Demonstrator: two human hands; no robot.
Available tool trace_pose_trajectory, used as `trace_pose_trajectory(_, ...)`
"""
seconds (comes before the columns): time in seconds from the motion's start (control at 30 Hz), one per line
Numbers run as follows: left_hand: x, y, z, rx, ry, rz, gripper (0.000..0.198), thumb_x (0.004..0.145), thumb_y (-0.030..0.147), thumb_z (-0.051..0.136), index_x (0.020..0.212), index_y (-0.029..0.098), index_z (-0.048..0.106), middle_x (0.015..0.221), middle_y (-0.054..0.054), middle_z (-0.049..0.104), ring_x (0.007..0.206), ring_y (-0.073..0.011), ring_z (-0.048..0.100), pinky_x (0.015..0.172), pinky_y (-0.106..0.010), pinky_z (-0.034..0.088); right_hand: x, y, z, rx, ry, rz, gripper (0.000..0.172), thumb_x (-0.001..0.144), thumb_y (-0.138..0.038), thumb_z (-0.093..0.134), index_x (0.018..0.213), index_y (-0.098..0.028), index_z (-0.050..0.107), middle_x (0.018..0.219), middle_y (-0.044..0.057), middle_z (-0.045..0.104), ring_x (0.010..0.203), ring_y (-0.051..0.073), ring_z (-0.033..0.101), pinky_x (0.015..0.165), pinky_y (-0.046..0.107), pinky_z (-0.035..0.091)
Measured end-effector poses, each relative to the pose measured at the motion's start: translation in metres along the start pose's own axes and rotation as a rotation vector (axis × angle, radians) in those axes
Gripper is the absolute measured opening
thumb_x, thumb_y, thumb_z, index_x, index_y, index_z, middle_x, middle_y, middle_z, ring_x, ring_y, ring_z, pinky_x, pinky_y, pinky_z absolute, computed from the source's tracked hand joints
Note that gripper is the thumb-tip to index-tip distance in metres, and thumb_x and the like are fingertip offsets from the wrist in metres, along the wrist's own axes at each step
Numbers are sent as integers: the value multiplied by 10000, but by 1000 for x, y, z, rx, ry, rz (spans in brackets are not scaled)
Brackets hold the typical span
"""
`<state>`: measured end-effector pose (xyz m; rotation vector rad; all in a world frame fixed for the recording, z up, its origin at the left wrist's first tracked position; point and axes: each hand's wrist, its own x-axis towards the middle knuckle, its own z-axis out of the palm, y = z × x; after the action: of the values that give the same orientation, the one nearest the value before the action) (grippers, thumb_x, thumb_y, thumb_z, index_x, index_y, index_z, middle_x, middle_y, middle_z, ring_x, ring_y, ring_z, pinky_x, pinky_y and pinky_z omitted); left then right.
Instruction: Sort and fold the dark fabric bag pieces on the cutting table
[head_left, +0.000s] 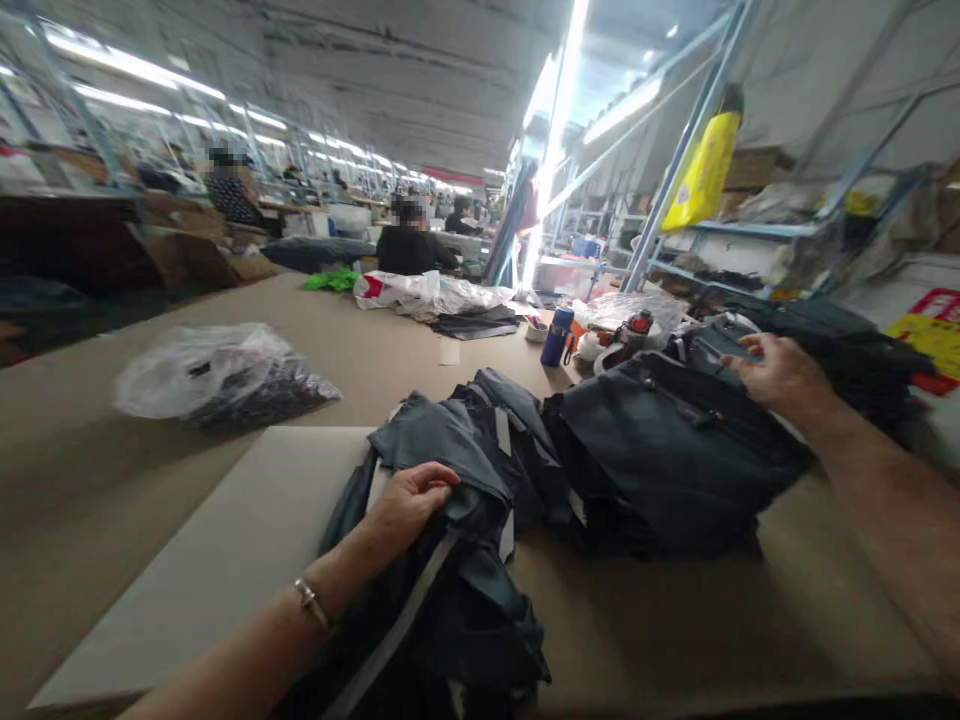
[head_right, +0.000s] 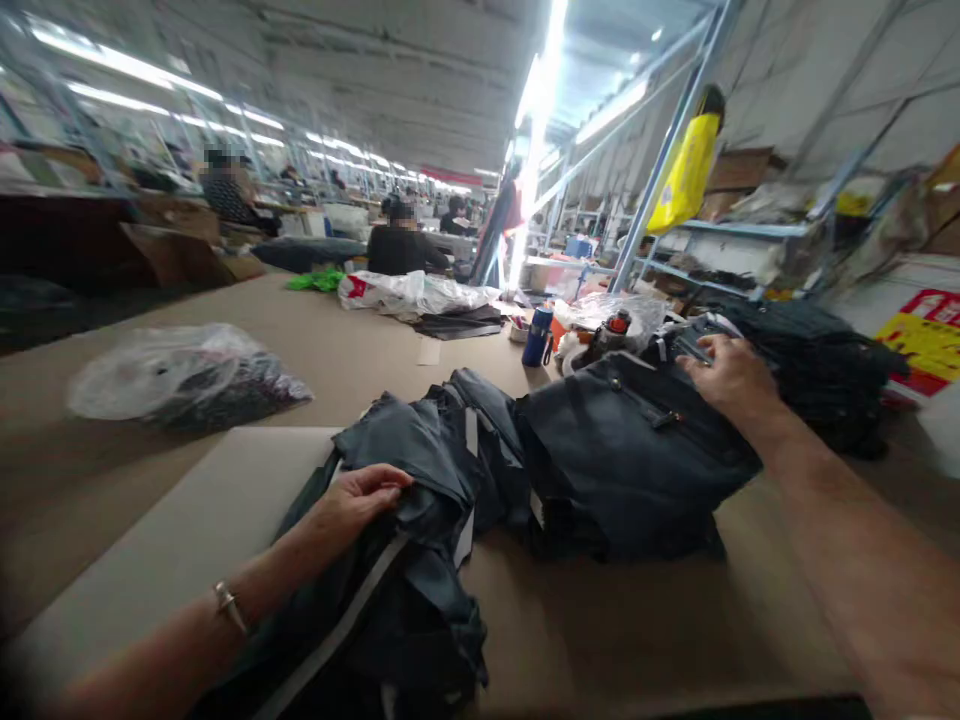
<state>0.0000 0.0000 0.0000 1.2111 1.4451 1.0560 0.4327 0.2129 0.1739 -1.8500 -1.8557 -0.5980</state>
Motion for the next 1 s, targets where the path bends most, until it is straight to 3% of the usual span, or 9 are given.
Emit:
trace_pose_trajectory(0.1, -2, -13, 0, 106, -4, 26, 332, 665, 364, 518, 867, 115, 603, 779, -38, 599, 711, -150, 508, 678, -249, 392, -41, -85, -5, 323, -160, -193, 219, 870, -213, 557, 1054, -102, 604, 996, 123, 613, 794, 157, 564, 736, 251, 405)
trace_pose_trajectory(0.13, -3, -17, -1, 133, -7, 25, 321, 665, 357, 516, 860, 118, 607, 786, -40, 603, 725, -155, 516, 692, -253, 395, -54, -112, 0, 425, -330, -326, 191, 890, -175, 504, 1029, -105, 616, 989, 108, 626, 842, 154, 573, 767, 234, 407)
trace_pose_trajectory(0.2, -4, -23, -3, 181, -15, 9, 310, 668, 345, 509, 859, 123, 613, 788, -40, 605, 738, -162, 521, 707, -258, 397, -81, -159, 22, 470, -531, -493, 193, 907, -190, 471, 945, -174, 660, 961, 43, 654, 892, 135, 589, 815, 191, 404)
trace_pose_trajectory(0.27, -5, -27, -5, 184, -15, -10, 318, 671, 354, 515, 864, 120, 613, 797, -44, 601, 755, -168, 521, 723, -263, 400, -102, -192, 55, 366, -749, -515, 217, 892, -198, 466, 969, -176, 667, 988, 71, 657, 927, 175, 597, 819, 226, 416)
trace_pose_trajectory(0.4, -8, -31, -7, 163, -4, -16, 313, 683, 362, 521, 867, 124, 609, 757, -29, 572, 704, -155, 490, 674, -251, 384, -121, -215, 113, 258, -862, -373, 161, 766, -178, 600, 855, -76, 686, 923, 190, 649, 867, 274, 609, 732, 306, 446)
trace_pose_trajectory(0.5, -8, -28, -10, 118, -16, -25, 300, 670, 346, 541, 853, 119, 612, 750, -26, 571, 689, -144, 479, 657, -239, 370, -117, -211, 124, 336, -882, -303, 170, 810, -204, 562, 823, -91, 689, 818, 128, 657, 771, 206, 602, 664, 256, 430)
trace_pose_trajectory(0.7, -2, 14, -10, 13, 63, -5, 303, 642, 346, 556, 796, 92, 616, 557, 23, 457, 503, -77, 345, 481, -194, 258, -105, -210, 87, 626, -822, -321, 254, 840, -276, 487, 723, -113, 642, 551, -18, 485, 518, 95, 432, 507, 208, 332)
trace_pose_trajectory(0.87, 3, 69, 15, -268, 104, 38, 289, 680, 307, 591, 880, 100, 578, 782, -62, 589, 637, -129, 543, 602, -247, 469, -124, -229, 36, 814, -678, -396, 297, 813, -349, 454, 626, -144, 559, 528, -32, 422, 535, 100, 403, 539, 225, 318)
trace_pose_trajectory(1.0, 4, 80, 33, -484, 23, -109, 320, 809, 386, 547, 999, 130, 526, 855, -52, 566, 636, -121, 566, 624, -285, 506, -155, -248, 12, 1030, -632, -326, 259, 775, -371, 498, 641, -154, 545, 547, -26, 480, 539, 107, 430, 528, 224, 323)
